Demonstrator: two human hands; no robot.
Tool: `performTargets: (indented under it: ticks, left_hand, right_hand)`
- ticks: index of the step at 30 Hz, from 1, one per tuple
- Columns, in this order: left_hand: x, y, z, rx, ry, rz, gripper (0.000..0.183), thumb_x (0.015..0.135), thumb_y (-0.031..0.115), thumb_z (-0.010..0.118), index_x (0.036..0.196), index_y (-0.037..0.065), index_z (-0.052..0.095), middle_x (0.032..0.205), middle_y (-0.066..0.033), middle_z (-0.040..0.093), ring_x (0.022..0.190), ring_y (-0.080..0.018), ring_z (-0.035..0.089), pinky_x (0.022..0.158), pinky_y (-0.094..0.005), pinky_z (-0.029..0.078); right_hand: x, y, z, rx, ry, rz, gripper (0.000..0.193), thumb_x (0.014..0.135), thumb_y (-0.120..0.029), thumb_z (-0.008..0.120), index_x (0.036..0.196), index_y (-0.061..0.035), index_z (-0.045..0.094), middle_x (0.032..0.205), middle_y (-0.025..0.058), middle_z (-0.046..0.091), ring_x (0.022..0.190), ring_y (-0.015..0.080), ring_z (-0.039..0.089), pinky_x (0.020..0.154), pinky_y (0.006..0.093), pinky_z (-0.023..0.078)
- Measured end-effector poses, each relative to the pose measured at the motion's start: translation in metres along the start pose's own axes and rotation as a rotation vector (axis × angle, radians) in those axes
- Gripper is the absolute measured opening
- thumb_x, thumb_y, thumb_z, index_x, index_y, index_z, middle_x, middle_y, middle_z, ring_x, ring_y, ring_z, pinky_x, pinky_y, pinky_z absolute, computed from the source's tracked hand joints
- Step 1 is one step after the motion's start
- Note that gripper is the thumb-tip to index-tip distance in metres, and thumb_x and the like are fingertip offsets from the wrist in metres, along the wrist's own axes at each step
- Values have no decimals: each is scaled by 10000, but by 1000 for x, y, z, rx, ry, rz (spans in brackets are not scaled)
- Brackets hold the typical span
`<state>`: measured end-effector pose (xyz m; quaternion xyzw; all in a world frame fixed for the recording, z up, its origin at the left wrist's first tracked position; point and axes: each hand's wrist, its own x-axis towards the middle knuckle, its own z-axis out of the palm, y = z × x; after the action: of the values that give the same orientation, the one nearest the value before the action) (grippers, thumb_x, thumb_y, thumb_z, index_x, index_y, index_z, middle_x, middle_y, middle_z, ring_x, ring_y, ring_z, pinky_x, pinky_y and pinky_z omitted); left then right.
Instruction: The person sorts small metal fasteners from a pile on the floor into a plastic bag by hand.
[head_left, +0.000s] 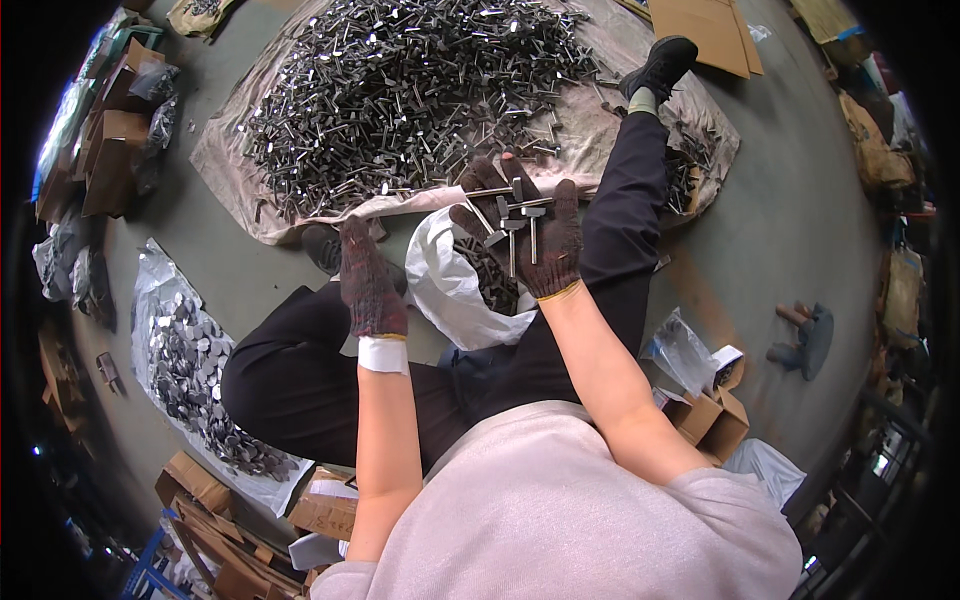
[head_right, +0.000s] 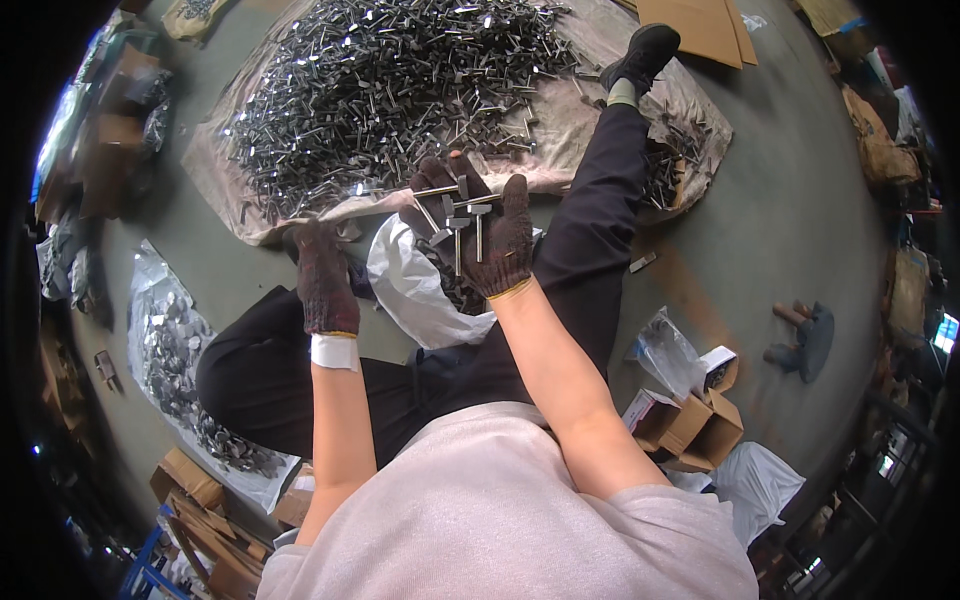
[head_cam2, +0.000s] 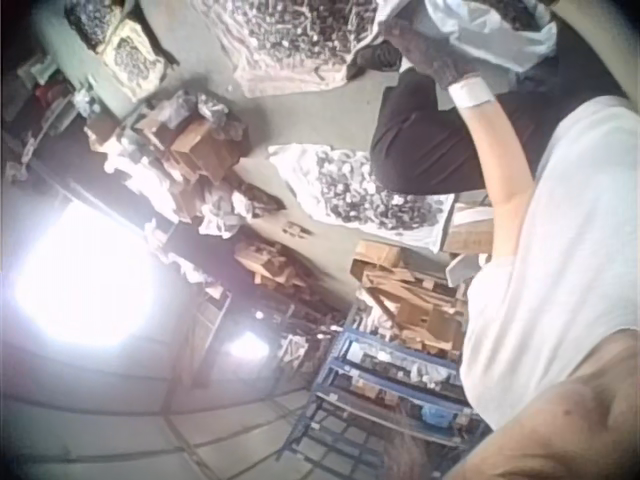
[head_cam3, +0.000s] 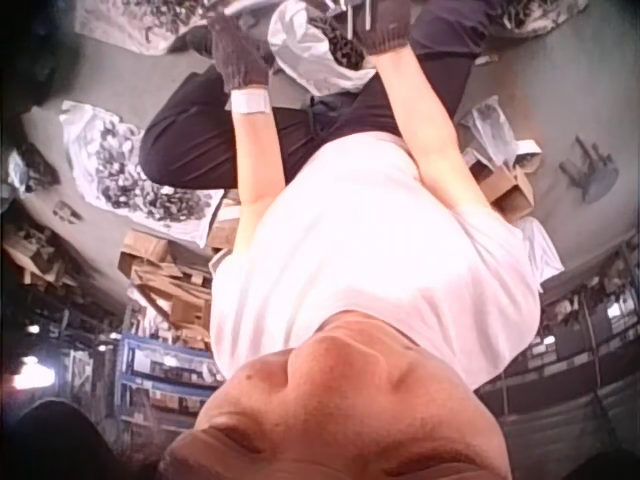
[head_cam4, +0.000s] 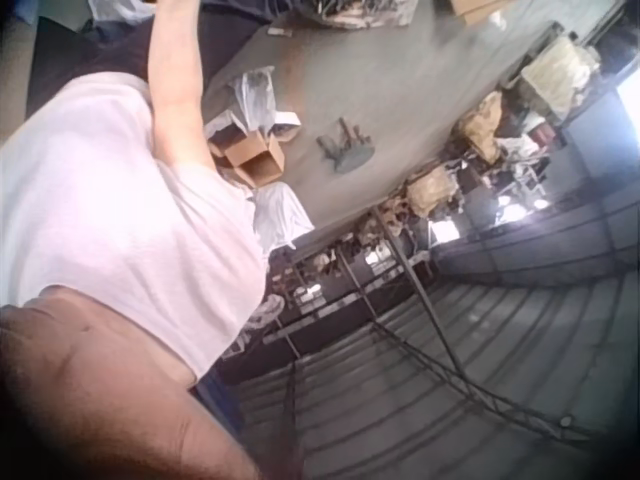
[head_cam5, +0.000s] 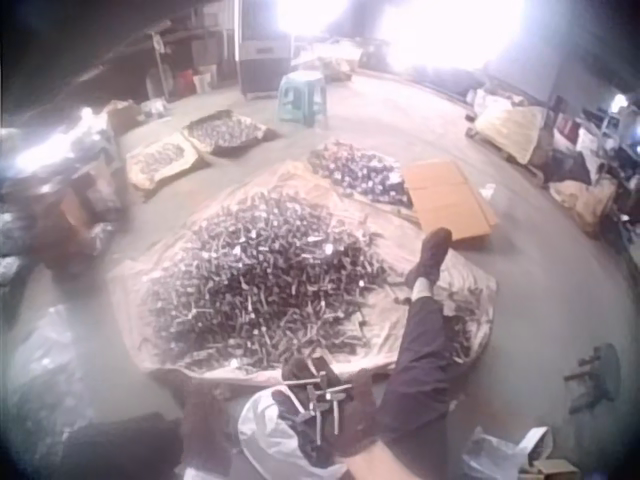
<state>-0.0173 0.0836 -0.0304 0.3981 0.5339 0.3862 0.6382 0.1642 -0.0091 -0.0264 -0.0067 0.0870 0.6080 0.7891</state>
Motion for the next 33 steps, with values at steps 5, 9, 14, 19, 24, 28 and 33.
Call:
performTargets:
  ticks: [5,9,14,19,24,28,33]
  left_hand:
    - [3,-50,-33,252,154,-131,597,937,478,597,1397,104,526,1331,-96,584,1184,-187,543,1012,-331,397]
    - [-13,-17,-4,470,-51,-188,735,882,522,646,1422,53,478,1360,-175,571,1208,-256,571,1023,-340,416]
    - [-19,-22,-6,882,-205,-148,798,859,505,641,1457,30,409,1434,-223,487,1333,-354,469,1079,-380,380]
    - [-16,-40,-8,981,-244,-196,793,851,464,632,1464,22,390,1470,-198,453,1359,-332,437,1108,-378,352]
    - [-12,-45,-11,947,-233,-183,758,857,421,636,1453,16,402,1468,-205,452,1354,-336,442,1105,-375,356]
    - [-15,-36,-3,886,-211,-119,713,870,387,639,1435,10,425,1451,-214,466,1340,-341,456,1097,-377,366]
    - [-16,-22,-2,810,-128,138,584,891,313,645,1377,26,499,1353,-205,555,1263,-363,523,1050,-412,418]
  right_hand:
    - [-8,-7,-4,-54,14,1,791,843,-652,590,1402,-98,512,1470,192,451,1384,397,378,1143,619,258]
    - [-16,-18,-4,-62,66,-20,791,846,-660,585,1393,-93,518,1464,200,454,1388,390,374,1133,616,284]
    - [-36,-11,-2,-224,139,127,803,839,-679,585,1365,-75,539,1389,182,535,1313,357,482,1107,546,376]
    - [-53,-25,-80,-1021,681,265,709,929,-597,524,1345,-22,543,1343,148,574,1267,314,517,1027,484,451]
    - [-17,-78,-34,-476,287,14,627,943,-564,527,1287,-42,574,1233,121,629,1177,267,563,947,415,487]
    - [21,-119,-12,-692,248,-104,521,964,-503,540,1211,-48,597,1131,106,657,1031,240,620,853,389,524]
    - [72,-146,-46,-1213,1038,-130,176,933,-216,555,969,-72,648,844,54,661,644,147,618,512,285,507]
